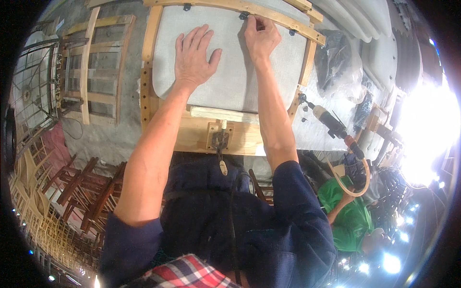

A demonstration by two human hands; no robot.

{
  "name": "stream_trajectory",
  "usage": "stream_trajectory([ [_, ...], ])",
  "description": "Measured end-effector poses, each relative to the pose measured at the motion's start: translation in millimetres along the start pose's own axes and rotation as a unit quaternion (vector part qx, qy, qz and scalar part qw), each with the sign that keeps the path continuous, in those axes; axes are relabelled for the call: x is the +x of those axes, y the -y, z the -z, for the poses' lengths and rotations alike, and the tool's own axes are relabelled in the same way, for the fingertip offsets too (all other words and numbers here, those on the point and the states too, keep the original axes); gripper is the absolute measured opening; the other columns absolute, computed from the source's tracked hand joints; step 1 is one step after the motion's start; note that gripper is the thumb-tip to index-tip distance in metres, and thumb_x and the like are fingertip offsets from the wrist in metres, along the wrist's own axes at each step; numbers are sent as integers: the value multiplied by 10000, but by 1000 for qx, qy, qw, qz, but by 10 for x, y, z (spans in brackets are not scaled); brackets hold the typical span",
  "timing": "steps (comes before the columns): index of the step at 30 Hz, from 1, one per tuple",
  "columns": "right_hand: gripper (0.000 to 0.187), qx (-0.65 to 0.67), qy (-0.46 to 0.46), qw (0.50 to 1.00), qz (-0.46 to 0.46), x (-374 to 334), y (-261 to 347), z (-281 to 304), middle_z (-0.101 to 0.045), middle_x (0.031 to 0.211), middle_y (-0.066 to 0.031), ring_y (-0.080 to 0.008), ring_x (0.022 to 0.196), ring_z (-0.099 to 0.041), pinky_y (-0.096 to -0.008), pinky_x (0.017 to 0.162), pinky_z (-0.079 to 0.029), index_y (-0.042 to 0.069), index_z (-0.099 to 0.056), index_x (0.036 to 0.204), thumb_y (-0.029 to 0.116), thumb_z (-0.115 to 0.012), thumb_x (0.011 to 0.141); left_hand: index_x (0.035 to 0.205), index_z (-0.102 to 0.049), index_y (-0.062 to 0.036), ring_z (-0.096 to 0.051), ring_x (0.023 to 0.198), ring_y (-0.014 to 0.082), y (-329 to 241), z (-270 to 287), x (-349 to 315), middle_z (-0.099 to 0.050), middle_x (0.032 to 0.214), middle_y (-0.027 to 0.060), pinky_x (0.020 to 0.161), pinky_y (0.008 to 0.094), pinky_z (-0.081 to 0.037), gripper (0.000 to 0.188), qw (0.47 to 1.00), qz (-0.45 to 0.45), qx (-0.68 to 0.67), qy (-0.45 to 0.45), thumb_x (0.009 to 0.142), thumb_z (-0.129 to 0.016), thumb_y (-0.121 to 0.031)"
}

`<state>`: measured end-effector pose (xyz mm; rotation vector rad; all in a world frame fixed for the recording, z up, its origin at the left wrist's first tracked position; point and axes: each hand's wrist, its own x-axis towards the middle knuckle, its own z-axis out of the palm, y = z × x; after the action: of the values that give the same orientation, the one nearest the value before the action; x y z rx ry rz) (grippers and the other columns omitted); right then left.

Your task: The person places a white upholstered seat onto a wooden jig, aligns it, and secures it with screws using a power drill. The person repeats this process for a second seat, removing the first completed unit and installing the next.

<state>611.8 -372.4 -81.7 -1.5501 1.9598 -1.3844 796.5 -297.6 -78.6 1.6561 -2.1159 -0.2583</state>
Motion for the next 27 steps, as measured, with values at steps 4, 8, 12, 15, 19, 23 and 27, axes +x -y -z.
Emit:
stream_trajectory([
  [4, 251, -35, 7, 998, 43, -25, -3, 6, -758, 782, -105, -182, 698, -712, -313, 700, -559, 7, -784, 871, 258, -785, 860, 1413, -538, -76, -381, 1431, 257, 4, -9, -1, -473, 1522, 78, 1224, 539, -215, 546, 1000, -2, 0, -2, 972, -589, -394],
  [8, 260, -76, 1, 997, 26, 56, -20, -52, -758, 781, -110, -204, 701, -726, -324, 695, -563, 18, -783, 840, 277, -803, 841, 1415, -536, -77, -376, 1434, 253, 4, -15, 1, -468, 1523, 75, 1227, 540, -212, 549, 1000, -1, 7, 1, 974, -583, -402],
  [12, 247, -107, -13, 992, 61, 97, -140, -102, -758, 781, -116, -212, 698, -731, -331, 678, -565, 21, -782, 833, 266, -810, 831, 1420, -531, -81, -375, 1434, 250, -1, -17, 7, -464, 1526, 71, 1231, 542, -209, 553, 1000, 2, 7, 4, 973, -583, -401],
  [15, 240, -113, -6, 991, 67, 96, -153, -101, -757, 778, -112, -214, 686, -728, -332, 661, -566, 20, -782, 839, 259, -809, 837, 1423, -529, -82, -377, 1433, 251, 4, -9, 3, -464, 1528, 71, 1233, 542, -206, 554, 1000, 3, 6, 5, 973, -583, -401],
  [19, 272, -23, 0, 999, 45, 79, -114, -70, -758, 775, -105, -178, 682, -710, -313, 675, -561, 14, -789, 875, 285, -803, 862, 1415, -540, -80, -379, 1433, 252, 7, -3, 1, -469, 1528, 73, 1233, 540, -205, 549, 1000, 2, 5, 0, 973, -585, -402],
  [23, 291, -7, 15, 999, -38, -105, 45, 165, -760, 785, -111, -169, 703, -708, -317, 706, -559, 13, -794, 915, 303, -791, 883, 1403, -552, -80, -391, 1428, 258, 13, -29, 3, -473, 1528, 74, 1221, 554, -226, 545, 1000, -7, 0, -3, 970, -592, -408],
  [27, 259, -42, 22, 992, -120, -717, 306, 787, -760, 817, -135, -192, 744, -720, -326, 733, -557, 33, -790, 952, 283, -783, 888, 1406, -548, -85, -403, 1426, 269, 20, -52, 12, -477, 1525, 80, 1208, 575, -250, 547, 999, -22, 27, -5, 972, -593, -414],
])
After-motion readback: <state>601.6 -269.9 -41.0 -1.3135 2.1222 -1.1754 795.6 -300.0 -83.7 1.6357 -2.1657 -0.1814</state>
